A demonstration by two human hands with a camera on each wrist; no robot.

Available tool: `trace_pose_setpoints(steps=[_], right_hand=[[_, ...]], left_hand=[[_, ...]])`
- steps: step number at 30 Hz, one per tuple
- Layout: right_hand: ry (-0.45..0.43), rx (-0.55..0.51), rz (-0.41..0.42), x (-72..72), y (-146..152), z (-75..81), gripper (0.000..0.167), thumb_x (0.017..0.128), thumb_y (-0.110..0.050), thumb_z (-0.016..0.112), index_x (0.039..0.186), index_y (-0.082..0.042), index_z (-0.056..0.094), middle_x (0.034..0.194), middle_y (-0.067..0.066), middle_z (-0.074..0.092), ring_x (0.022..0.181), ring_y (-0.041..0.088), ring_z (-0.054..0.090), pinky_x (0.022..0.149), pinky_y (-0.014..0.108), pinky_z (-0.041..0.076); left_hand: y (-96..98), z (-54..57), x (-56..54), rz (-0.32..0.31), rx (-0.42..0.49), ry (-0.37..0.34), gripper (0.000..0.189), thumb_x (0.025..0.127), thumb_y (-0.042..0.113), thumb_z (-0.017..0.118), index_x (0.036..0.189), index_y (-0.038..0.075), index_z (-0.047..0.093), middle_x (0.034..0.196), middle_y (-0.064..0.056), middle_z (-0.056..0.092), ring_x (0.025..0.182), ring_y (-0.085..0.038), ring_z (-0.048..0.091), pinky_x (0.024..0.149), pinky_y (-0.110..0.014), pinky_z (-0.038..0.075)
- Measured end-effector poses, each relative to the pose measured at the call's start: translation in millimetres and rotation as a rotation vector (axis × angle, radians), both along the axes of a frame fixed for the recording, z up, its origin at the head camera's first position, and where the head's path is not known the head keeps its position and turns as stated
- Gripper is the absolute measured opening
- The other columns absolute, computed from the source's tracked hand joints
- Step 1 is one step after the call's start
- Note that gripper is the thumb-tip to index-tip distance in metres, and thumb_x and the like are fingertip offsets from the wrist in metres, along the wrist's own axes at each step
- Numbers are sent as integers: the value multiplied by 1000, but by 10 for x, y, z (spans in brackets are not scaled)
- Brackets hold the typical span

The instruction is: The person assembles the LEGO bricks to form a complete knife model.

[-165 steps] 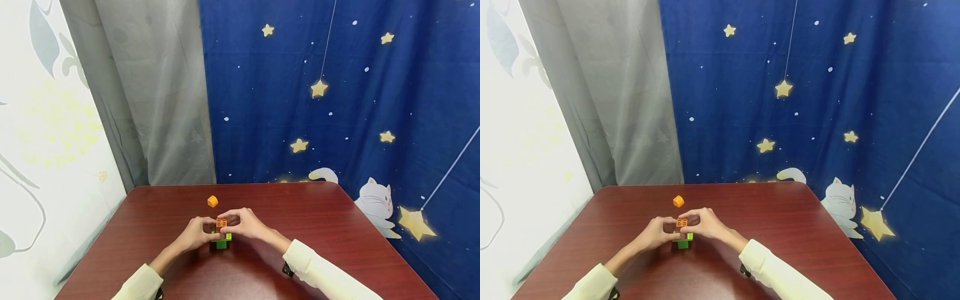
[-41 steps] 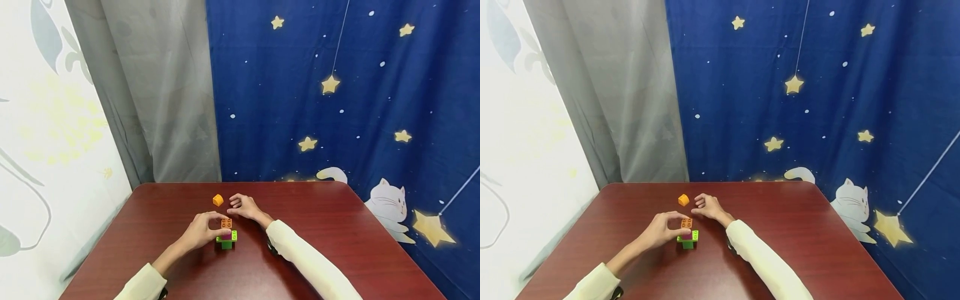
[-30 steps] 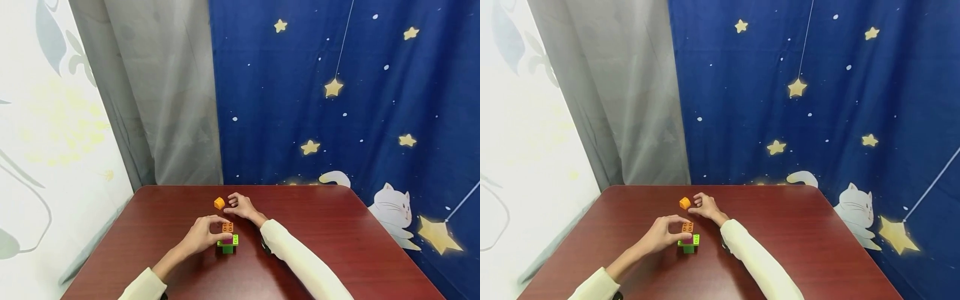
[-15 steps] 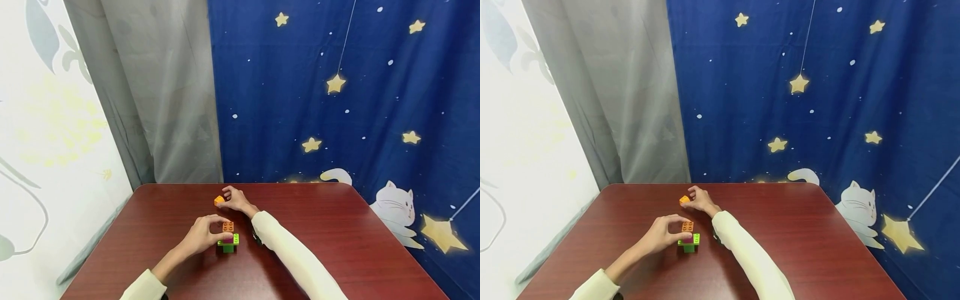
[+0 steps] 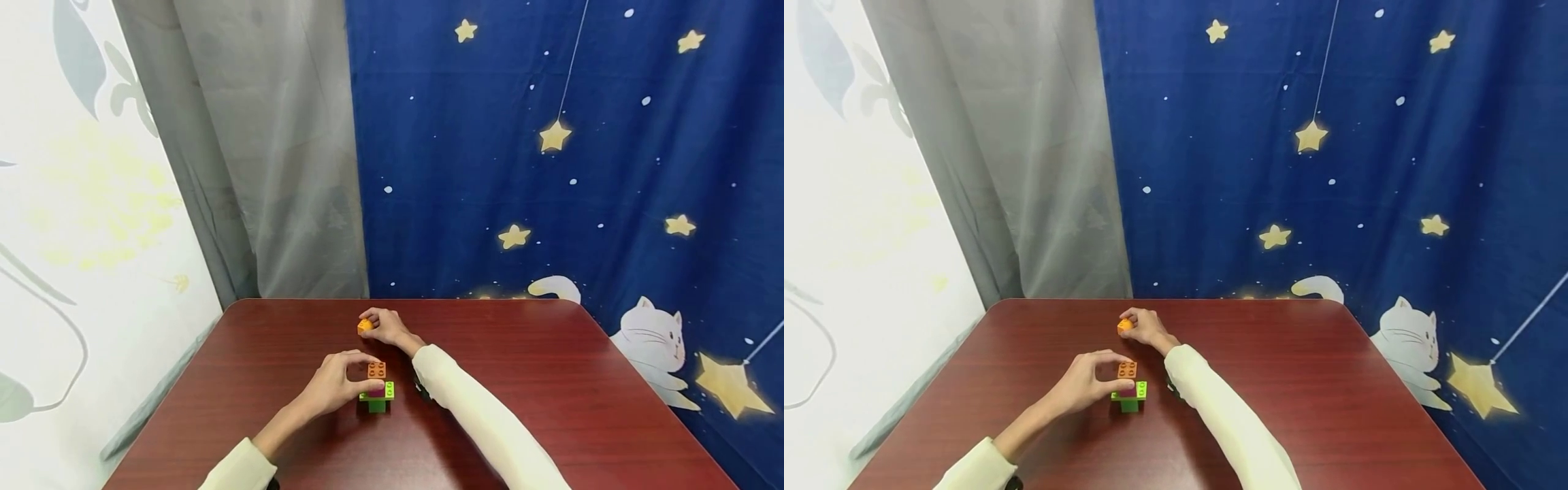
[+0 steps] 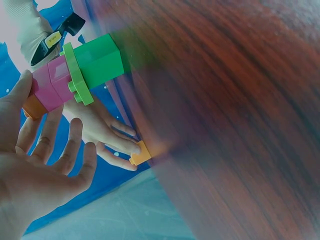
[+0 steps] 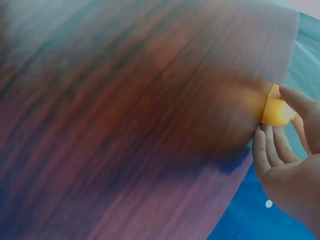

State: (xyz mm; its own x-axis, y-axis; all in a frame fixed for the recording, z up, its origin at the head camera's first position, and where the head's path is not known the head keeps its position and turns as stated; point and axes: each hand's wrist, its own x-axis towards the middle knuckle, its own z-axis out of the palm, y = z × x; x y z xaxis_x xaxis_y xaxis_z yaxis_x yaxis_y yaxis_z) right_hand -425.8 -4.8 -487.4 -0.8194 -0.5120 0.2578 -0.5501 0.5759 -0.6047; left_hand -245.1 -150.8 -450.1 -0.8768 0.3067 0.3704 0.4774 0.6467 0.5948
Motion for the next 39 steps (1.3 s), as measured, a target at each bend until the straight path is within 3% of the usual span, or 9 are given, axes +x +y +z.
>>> trace_pose_setpoints(steps=[6, 25, 31, 39], right_hand=[[-5, 7, 13, 18, 70, 5, 37, 88, -11, 85, 122, -5, 74, 114, 13, 75, 101, 24, 73, 89, 34, 58], [5, 14, 25, 107, 437, -36, 40, 83, -12, 89, 120, -7, 75, 108, 9, 77, 97, 20, 73, 86, 30, 58], [-18, 4, 32, 160, 569, -58, 40, 84, -11, 88, 121, -8, 75, 111, 9, 77, 98, 21, 72, 88, 33, 58], [-24, -29, 54, 246, 688, -79, 39, 85, -9, 87, 121, -6, 74, 112, 11, 76, 100, 25, 72, 91, 41, 58]], left_hand=[[-4, 9, 8, 17, -3, -8, 35, 82, 47, 87, 111, 29, 78, 115, 7, 73, 109, -21, 67, 95, -48, 53], [-14, 2, 15, -39, 39, -16, 35, 86, 43, 85, 113, 22, 78, 103, 11, 74, 102, -20, 70, 90, -51, 55], [-1, 1, 21, -41, 41, -16, 33, 86, 40, 86, 113, 22, 78, 100, 12, 73, 99, -23, 69, 87, -51, 55], [-1, -4, 26, -41, 42, -8, 31, 86, 37, 87, 113, 23, 78, 103, 13, 74, 101, -17, 69, 90, -52, 55]])
